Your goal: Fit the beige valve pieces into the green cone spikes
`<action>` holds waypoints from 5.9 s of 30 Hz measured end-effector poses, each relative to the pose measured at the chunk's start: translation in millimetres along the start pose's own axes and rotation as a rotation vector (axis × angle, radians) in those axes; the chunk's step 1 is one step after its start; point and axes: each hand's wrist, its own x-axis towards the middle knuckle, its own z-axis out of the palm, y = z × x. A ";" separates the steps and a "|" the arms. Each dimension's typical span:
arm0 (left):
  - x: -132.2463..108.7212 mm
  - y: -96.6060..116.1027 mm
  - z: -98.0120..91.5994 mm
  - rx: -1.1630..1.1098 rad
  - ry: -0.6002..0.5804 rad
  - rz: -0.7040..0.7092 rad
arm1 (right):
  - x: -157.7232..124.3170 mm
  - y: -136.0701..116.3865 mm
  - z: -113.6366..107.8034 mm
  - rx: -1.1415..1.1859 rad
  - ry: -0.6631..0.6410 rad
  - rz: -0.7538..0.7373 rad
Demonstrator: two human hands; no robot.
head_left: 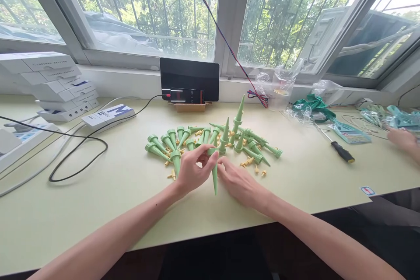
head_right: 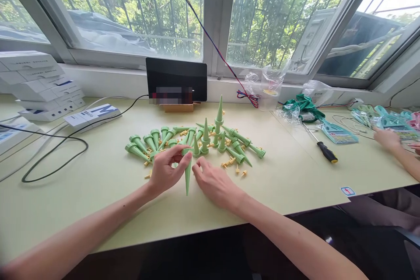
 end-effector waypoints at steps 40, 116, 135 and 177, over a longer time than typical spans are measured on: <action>-5.6 4.9 -1.5 -0.393 -0.105 -0.430 | 16.2 6.7 9.3 1.153 0.492 0.220; -4.7 -2.5 -4.2 -0.302 -0.097 -0.514 | 11.9 12.9 6.0 1.105 0.410 0.383; -2.7 -0.1 -2.8 -0.375 -0.131 -0.479 | 12.1 11.1 0.7 1.022 0.420 0.404; -1.8 -0.8 -4.8 -0.467 -0.183 -0.482 | 9.2 14.1 1.2 1.062 0.376 0.417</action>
